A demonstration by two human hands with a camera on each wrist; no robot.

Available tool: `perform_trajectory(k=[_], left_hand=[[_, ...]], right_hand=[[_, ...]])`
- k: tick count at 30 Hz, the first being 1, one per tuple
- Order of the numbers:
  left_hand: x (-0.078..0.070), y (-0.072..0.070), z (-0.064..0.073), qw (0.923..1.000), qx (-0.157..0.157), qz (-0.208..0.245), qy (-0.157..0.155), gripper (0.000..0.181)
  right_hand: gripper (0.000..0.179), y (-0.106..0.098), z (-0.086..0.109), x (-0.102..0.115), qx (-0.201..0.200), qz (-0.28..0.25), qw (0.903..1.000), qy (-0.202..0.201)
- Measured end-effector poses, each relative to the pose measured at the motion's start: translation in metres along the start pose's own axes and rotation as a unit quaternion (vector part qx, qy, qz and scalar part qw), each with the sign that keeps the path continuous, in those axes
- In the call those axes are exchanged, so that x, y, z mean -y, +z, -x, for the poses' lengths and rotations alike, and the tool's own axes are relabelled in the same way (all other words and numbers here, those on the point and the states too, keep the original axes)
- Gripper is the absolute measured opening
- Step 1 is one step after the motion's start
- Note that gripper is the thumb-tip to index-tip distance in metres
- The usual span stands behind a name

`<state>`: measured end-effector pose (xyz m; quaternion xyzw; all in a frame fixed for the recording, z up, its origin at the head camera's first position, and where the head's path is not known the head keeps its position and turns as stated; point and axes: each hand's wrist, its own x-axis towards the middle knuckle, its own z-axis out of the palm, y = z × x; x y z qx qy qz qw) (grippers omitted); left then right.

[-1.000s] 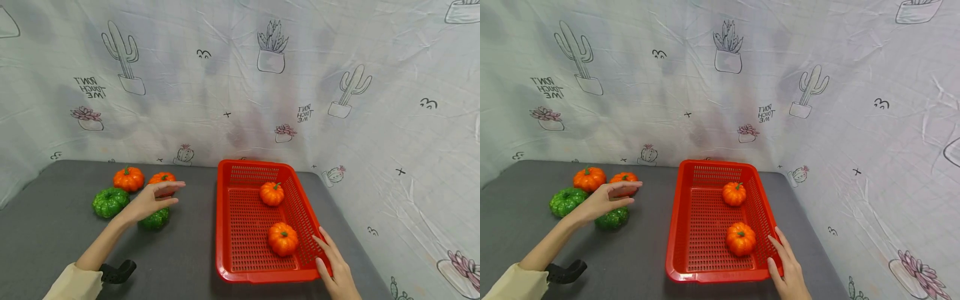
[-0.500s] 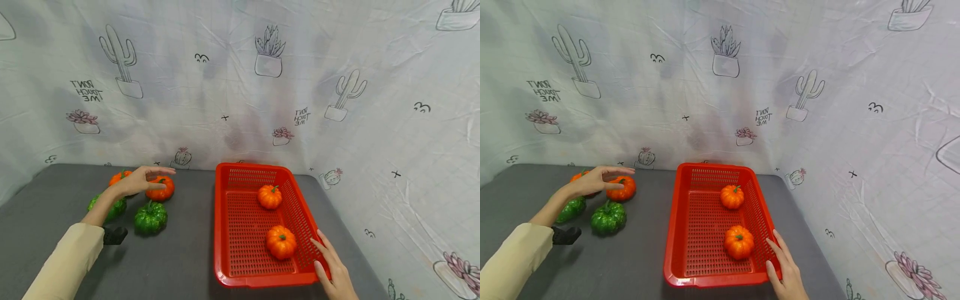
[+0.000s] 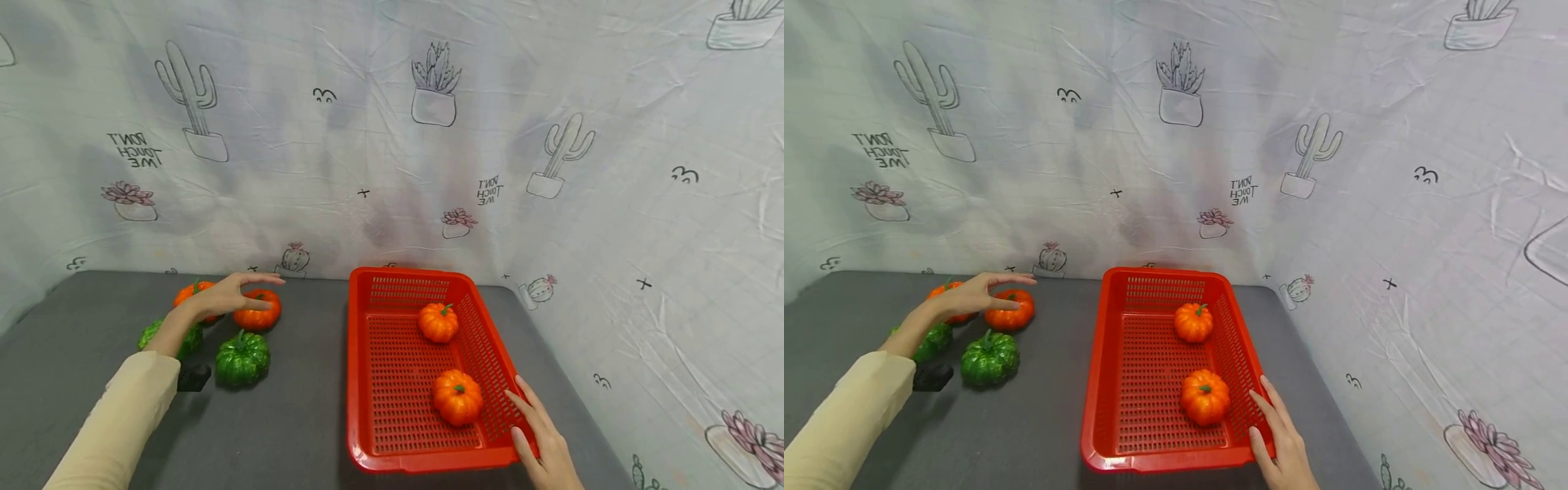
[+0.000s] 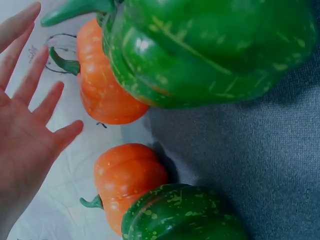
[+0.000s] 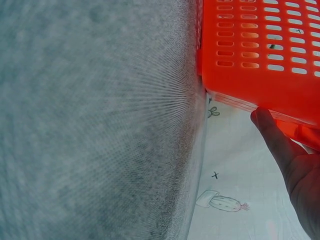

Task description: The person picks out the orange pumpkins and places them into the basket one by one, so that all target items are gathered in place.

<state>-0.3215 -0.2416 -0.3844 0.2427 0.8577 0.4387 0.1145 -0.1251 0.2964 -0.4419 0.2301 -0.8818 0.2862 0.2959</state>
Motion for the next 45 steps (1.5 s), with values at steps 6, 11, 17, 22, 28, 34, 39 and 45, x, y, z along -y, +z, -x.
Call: perform_trajectory(k=[6,11,17,22,28,34,39,45], left_hand=[[0.002,0.003,0.002,0.9992,0.029,-0.007,-0.026,0.067],[-0.006,0.011,0.003,0.9981,0.049,0.019,-0.033,0.071],[-0.011,0.013,0.0,0.9954,0.076,0.056,-0.02,0.076],[-0.006,0.012,0.001,0.9909,0.111,0.076,-0.013,0.081],[-0.005,0.013,0.002,0.9867,0.12,0.106,-0.027,0.083],[-0.013,0.017,-0.002,0.9845,0.128,0.116,-0.033,0.081],[-0.013,0.021,-0.012,0.9866,0.123,0.106,0.008,0.083],[-0.009,0.032,-0.026,0.9812,0.165,0.099,0.021,0.082]], right_hand=[[0.05,0.0,-0.001,-0.001,0.0,-0.005,1.0,-0.008],[0.049,0.0,-0.002,-0.001,-0.001,-0.004,0.9999,-0.012],[0.047,-0.001,-0.002,0.0,-0.003,-0.001,0.9999,-0.011],[0.05,0.0,-0.001,0.002,0.002,0.01,0.9999,0.002],[0.051,0.001,0.001,0.002,0.003,0.018,0.9998,0.003],[0.051,-0.001,0.0,0.004,0.0,0.026,0.9995,0.017],[0.051,-0.002,-0.001,0.004,-0.001,0.027,0.9996,0.012],[0.05,0.0,0.001,0.002,0.001,0.013,0.9999,0.002]])
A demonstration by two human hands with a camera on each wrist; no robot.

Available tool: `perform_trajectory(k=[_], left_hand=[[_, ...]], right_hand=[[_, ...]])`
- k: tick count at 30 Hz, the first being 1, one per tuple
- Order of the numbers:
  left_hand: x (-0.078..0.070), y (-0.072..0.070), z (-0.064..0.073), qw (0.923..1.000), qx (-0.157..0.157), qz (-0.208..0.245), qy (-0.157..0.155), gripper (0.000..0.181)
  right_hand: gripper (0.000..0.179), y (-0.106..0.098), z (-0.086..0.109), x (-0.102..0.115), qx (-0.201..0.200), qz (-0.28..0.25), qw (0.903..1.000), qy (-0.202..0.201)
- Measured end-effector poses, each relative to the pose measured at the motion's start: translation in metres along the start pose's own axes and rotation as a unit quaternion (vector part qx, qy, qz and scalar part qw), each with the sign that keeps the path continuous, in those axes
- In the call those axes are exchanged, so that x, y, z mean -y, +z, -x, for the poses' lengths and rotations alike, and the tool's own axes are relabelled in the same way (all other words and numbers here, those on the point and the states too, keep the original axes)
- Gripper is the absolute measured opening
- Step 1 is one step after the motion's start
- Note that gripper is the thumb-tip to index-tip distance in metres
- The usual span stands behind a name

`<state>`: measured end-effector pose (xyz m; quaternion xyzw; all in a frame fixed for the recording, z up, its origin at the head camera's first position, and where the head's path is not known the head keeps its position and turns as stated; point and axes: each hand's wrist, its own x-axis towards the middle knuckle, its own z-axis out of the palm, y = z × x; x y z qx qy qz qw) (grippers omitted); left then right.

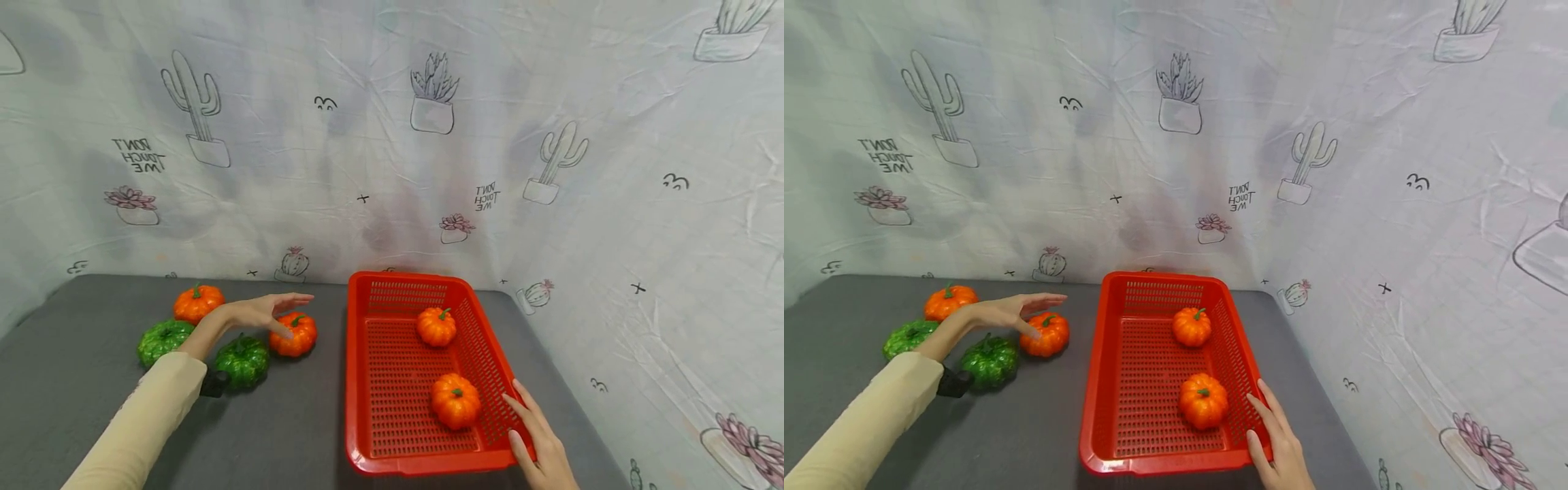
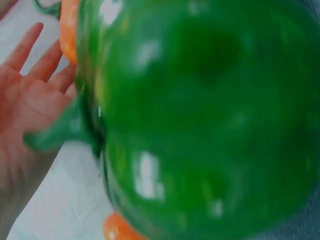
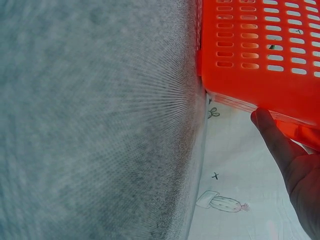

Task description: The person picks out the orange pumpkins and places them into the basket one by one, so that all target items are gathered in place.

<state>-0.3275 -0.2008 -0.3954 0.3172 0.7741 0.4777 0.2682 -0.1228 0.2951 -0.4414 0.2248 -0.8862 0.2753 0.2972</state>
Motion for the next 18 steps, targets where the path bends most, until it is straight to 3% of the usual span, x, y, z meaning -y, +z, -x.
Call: perform_trajectory(k=[9,18], left_hand=[[0.002,0.014,-0.014,0.9994,0.001,-0.033,-0.012,0.075],[-0.006,0.028,-0.021,0.9948,-0.017,-0.094,-0.035,0.05]], right_hand=[[0.051,0.0,0.0,0.003,0.003,0.008,0.9998,0.017],[0.049,-0.003,-0.001,0.002,0.019,0.012,0.9997,0.014]])
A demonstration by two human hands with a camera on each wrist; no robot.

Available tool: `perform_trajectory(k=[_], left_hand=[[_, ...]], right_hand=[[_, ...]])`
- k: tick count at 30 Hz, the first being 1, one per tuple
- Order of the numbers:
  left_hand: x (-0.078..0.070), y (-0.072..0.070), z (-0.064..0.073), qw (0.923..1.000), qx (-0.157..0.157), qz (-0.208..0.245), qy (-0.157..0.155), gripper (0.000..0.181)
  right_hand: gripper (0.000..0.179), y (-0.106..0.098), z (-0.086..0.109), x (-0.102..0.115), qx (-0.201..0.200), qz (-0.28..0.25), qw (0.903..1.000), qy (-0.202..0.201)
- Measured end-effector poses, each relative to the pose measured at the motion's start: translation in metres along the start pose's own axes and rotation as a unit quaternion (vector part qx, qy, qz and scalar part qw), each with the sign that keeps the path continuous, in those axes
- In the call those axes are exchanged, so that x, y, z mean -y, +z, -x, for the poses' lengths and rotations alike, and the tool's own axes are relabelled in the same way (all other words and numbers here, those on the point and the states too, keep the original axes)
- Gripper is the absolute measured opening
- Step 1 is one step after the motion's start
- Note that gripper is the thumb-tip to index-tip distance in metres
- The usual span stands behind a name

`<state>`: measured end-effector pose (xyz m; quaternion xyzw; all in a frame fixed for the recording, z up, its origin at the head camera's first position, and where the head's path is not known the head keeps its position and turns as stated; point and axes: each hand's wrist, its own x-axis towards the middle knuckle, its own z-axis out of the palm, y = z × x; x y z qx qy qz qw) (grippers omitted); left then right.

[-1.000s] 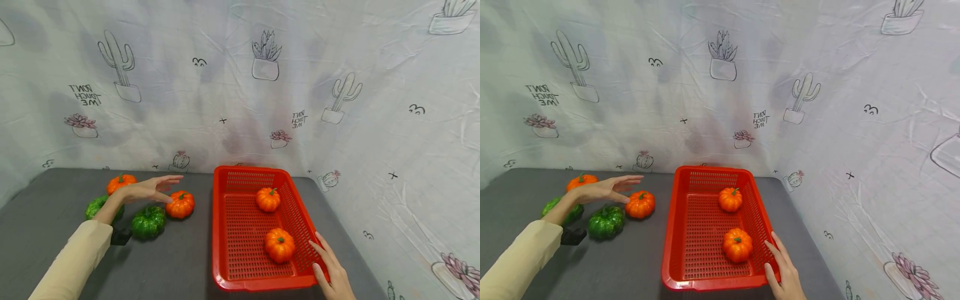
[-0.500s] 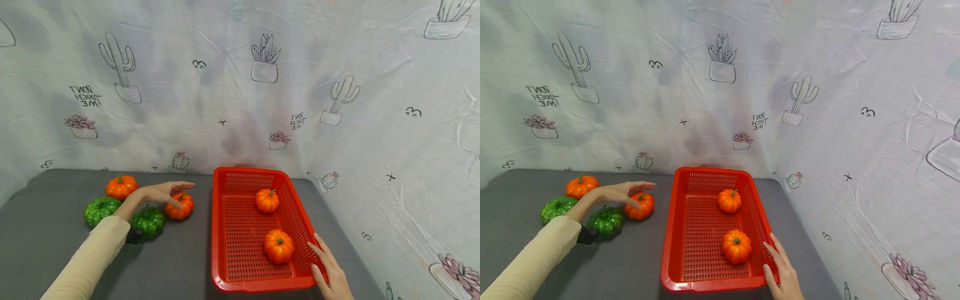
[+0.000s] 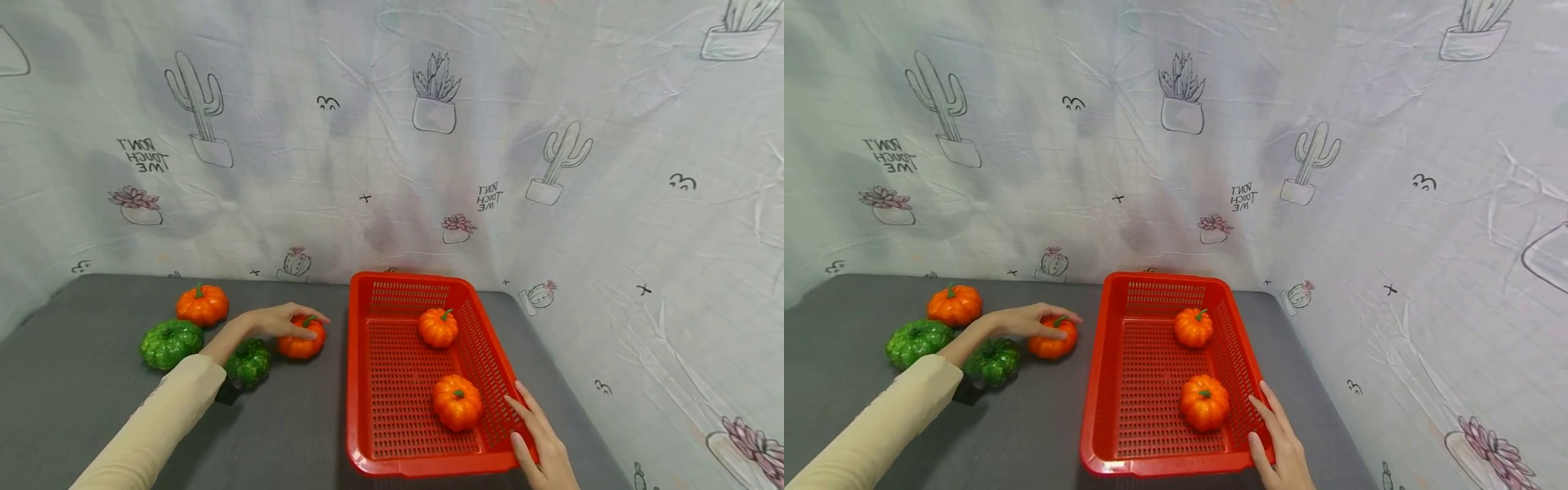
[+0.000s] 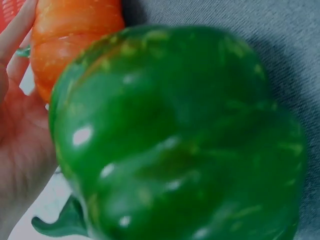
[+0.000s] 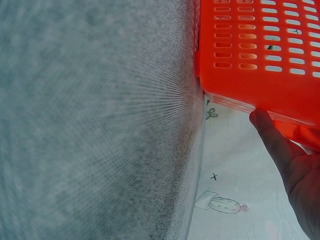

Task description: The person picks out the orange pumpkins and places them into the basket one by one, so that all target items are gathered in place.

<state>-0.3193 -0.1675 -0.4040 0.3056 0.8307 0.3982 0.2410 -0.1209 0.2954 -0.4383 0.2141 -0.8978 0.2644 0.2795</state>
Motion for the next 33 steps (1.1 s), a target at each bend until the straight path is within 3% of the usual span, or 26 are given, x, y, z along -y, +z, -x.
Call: perform_trajectory(k=[8,12,17,24,33], left_hand=[[0.002,0.009,-0.009,0.9962,-0.046,-0.074,-0.008,0.056],[0.005,0.011,-0.007,0.9931,-0.08,-0.086,-0.003,0.053],[0.003,0.011,-0.005,0.9909,-0.13,-0.034,-0.004,0.052],[-0.009,0.001,-0.001,0.9769,-0.212,0.02,0.017,0.064],[-0.031,-0.015,0.006,0.9723,-0.223,0.064,0.031,0.063]], right_hand=[[0.049,-0.001,0.001,-0.001,0.011,0.01,0.9998,0.012],[0.048,0.001,0.0,0.001,0.005,0.01,0.9997,0.023],[0.047,0.002,0.0,0.003,-0.009,0.008,0.9996,0.027],[0.048,0.001,0.0,0.001,-0.008,0.002,0.9999,0.015],[0.048,-0.001,-0.001,0.001,0.006,0.005,0.9999,0.014]])
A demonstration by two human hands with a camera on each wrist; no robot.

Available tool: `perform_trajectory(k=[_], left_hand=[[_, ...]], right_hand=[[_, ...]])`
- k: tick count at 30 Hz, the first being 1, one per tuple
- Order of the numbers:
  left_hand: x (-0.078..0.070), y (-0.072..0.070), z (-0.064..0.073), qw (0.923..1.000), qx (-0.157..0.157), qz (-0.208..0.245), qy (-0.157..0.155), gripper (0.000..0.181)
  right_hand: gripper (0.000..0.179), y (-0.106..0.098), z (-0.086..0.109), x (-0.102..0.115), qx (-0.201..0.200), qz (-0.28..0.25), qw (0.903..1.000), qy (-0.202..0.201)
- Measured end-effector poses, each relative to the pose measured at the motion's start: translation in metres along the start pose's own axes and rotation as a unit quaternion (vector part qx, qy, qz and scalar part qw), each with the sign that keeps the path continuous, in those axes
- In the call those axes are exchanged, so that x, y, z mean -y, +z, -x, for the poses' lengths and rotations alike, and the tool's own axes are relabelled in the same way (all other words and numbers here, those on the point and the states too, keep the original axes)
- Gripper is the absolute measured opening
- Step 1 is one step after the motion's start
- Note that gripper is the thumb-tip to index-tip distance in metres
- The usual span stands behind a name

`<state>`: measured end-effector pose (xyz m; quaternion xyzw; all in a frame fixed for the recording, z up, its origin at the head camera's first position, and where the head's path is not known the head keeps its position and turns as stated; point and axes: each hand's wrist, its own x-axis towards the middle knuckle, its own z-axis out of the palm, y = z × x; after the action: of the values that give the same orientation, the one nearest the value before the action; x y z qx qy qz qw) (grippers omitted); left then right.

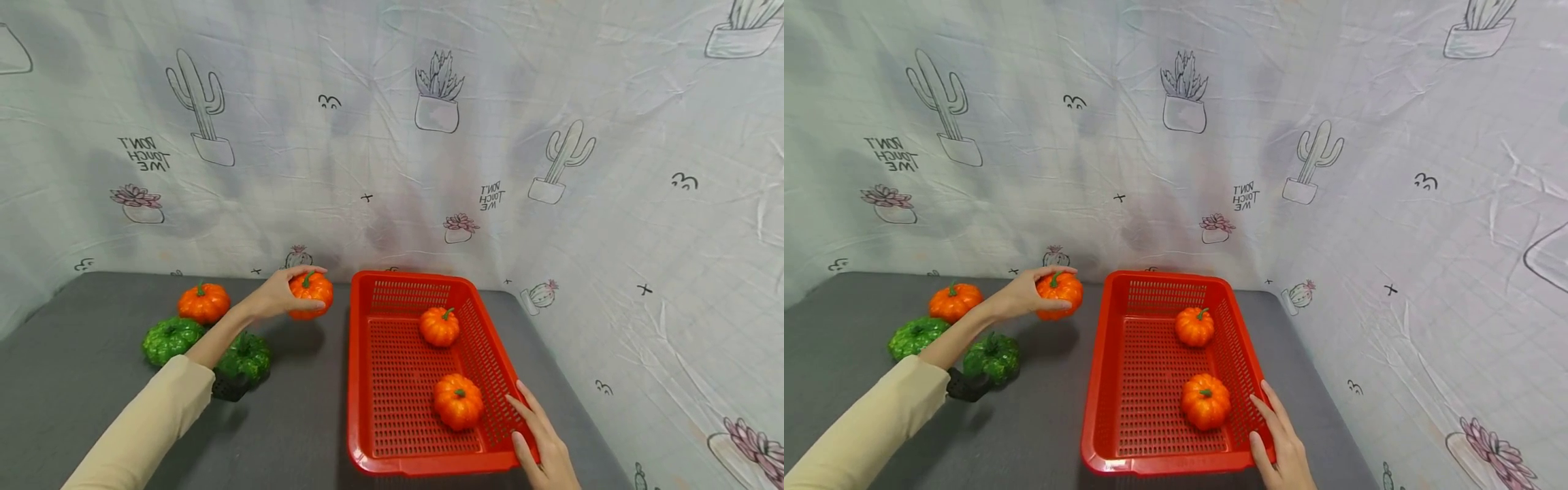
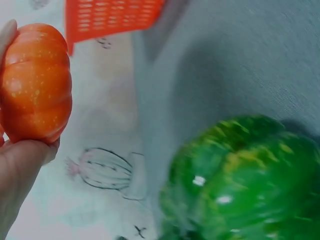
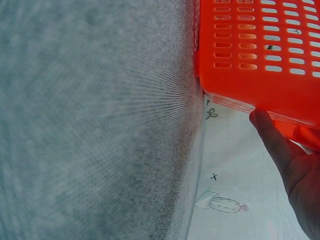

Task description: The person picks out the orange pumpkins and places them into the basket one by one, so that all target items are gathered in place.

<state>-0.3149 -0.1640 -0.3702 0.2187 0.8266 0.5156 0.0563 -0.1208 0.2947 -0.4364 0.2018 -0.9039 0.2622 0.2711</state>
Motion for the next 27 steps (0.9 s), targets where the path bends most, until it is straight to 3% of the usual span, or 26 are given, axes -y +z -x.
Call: perform_trajectory(k=[7,13,18,23,27], left_hand=[[-0.026,0.006,-0.003,0.9998,0.005,0.02,0.003,0.063],[-0.05,0.02,-0.012,0.9989,0.033,0.03,0.016,0.063],[-0.063,0.036,-0.022,0.9954,0.082,0.029,0.04,0.067],[-0.074,0.054,-0.034,0.9854,0.147,0.03,0.08,0.063],[-0.077,0.067,-0.046,0.9774,0.175,0.011,0.118,0.058]], right_hand=[[0.049,-0.001,-0.001,0.0,-0.004,-0.006,1.0,-0.005],[0.05,0.002,-0.002,-0.001,-0.022,-0.02,0.9993,-0.024],[0.05,0.002,-0.002,-0.002,-0.025,-0.026,0.999,-0.025],[0.05,0.002,-0.002,-0.002,-0.023,-0.03,0.999,-0.025],[0.049,0.002,-0.001,-0.004,-0.022,-0.037,0.9983,-0.038]])
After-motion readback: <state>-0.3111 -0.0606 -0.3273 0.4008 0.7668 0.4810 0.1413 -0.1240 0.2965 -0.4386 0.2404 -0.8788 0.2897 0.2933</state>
